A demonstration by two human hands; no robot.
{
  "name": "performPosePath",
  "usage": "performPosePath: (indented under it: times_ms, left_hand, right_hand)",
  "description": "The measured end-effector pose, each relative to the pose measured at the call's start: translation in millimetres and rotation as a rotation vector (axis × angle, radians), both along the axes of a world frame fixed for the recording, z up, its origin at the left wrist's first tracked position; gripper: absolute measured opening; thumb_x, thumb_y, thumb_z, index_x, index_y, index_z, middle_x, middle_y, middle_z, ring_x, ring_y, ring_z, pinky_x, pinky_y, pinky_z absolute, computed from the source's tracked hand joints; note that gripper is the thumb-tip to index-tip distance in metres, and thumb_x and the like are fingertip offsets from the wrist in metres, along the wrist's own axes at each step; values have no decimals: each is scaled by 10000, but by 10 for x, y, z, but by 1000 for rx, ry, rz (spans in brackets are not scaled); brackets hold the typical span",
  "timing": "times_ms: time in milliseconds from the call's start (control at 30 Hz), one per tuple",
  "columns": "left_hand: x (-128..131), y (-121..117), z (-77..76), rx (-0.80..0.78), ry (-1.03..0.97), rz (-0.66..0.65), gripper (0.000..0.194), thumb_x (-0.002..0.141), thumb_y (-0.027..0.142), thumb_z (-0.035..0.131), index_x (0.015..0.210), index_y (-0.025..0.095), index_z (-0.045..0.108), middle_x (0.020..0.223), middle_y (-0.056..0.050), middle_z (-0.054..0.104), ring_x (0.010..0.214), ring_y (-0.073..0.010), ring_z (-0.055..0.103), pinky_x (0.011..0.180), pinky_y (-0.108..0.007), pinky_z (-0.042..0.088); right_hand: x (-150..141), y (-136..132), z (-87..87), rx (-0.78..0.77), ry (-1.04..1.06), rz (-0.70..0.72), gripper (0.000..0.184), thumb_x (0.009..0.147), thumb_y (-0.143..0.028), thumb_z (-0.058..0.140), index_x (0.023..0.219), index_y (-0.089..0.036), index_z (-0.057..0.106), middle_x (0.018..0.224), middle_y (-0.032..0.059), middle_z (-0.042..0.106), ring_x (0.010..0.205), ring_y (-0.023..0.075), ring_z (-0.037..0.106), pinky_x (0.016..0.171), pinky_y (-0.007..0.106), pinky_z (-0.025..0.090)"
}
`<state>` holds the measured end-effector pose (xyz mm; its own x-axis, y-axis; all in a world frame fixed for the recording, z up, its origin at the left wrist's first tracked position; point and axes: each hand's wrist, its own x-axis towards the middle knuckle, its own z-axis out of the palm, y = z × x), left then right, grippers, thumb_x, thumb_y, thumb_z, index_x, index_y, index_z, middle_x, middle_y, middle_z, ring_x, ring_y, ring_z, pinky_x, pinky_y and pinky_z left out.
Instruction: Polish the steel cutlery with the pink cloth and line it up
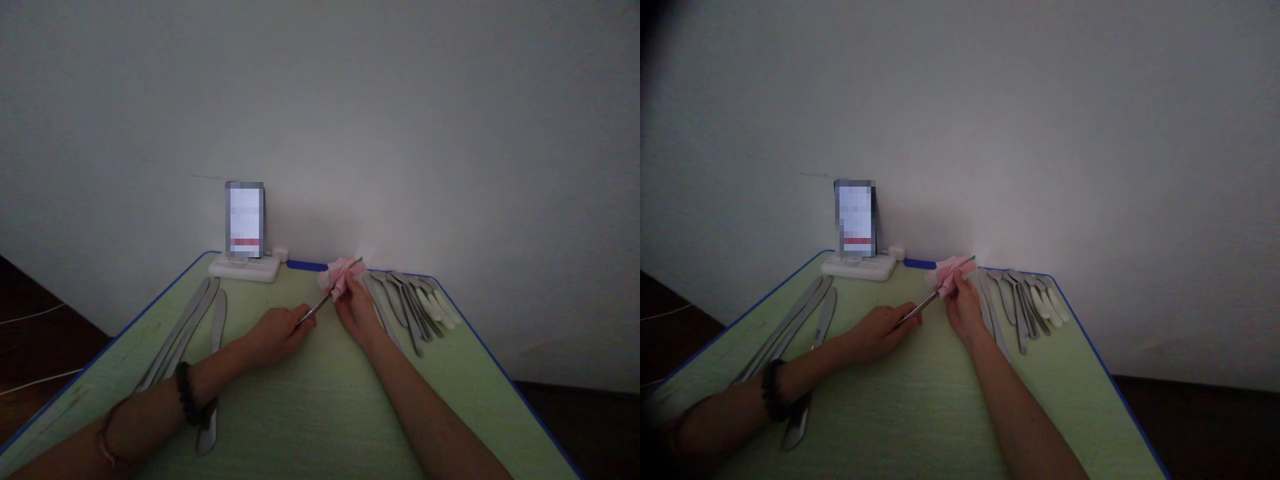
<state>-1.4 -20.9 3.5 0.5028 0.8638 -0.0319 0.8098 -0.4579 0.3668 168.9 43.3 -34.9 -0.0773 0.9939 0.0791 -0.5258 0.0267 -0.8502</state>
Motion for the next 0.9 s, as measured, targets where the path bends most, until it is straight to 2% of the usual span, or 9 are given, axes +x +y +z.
performPosePath:
  times_ms: [167, 300, 400, 500, 600, 733, 833, 900]
  left_hand:
    - [114, -66, 7, 111, 281, 135, 406, 956, 250, 234, 1259, 96, 455, 841, -151, 721, 695, -300, 690, 621, -373, 477]
    - [146, -89, 24, 132, 433, 144, 421, 911, 155, 291, 1296, 61, 434, 842, -188, 720, 709, -320, 697, 612, -392, 494]
    - [137, -73, 19, 135, 441, 102, 432, 898, 136, 316, 1312, 55, 407, 851, -186, 719, 717, -308, 701, 624, -386, 507]
    - [139, -69, 16, 138, 430, 45, 366, 924, 163, 285, 1228, 80, 472, 832, -172, 719, 720, -305, 704, 629, -390, 518]
    - [168, -108, 24, 130, 419, 14, 325, 926, 164, 279, 1132, 89, 518, 790, -169, 714, 723, -306, 706, 635, -392, 525]
    - [214, -198, 46, 112, 404, -41, 312, 874, 101, 327, 1122, 90, 516, 797, -174, 712, 729, -317, 707, 625, -404, 529]
    - [228, -237, 58, 102, 398, -53, 306, 867, 103, 332, 1110, 89, 518, 800, -177, 710, 725, -329, 705, 616, -425, 528]
    - [228, -239, 59, 101, 400, -45, 307, 874, 117, 319, 1104, 85, 519, 798, -177, 708, 709, -337, 701, 605, -439, 526]
  right_hand:
    - [-48, -143, 115, 19, -256, 159, 256, 650, -391, 770, 703, -168, 656, 669, 4, 631, 643, 143, 514, 635, 277, 381]
    - [-47, -204, 182, 32, -345, 176, 224, 654, -358, 769, 689, -160, 670, 663, -4, 634, 656, 139, 508, 649, 267, 356]
    - [-64, -191, 155, 18, -295, 144, 237, 681, -398, 736, 713, -177, 660, 686, -2, 637, 698, 153, 539, 692, 276, 386]
    - [-85, -146, 91, -19, -182, 81, 270, 711, -460, 682, 731, -196, 632, 708, 8, 644, 729, 165, 568, 721, 292, 428]
    - [-80, -81, 34, -53, -68, 6, 278, 720, -487, 655, 729, -214, 600, 700, 0, 634, 712, 161, 578, 717, 299, 464]
    - [-36, 4, 10, -73, 30, -69, 238, 761, -480, 600, 808, -247, 588, 719, -25, 629, 687, 149, 581, 696, 302, 496]
    - [-12, 23, 35, -69, 30, -68, 246, 764, -477, 597, 859, -250, 594, 727, -20, 635, 698, 153, 588, 697, 303, 499]
    - [-15, -2, 61, -55, -26, -23, 284, 752, -510, 603, 819, -234, 605, 674, -10, 620, 688, 166, 586, 688, 313, 492]
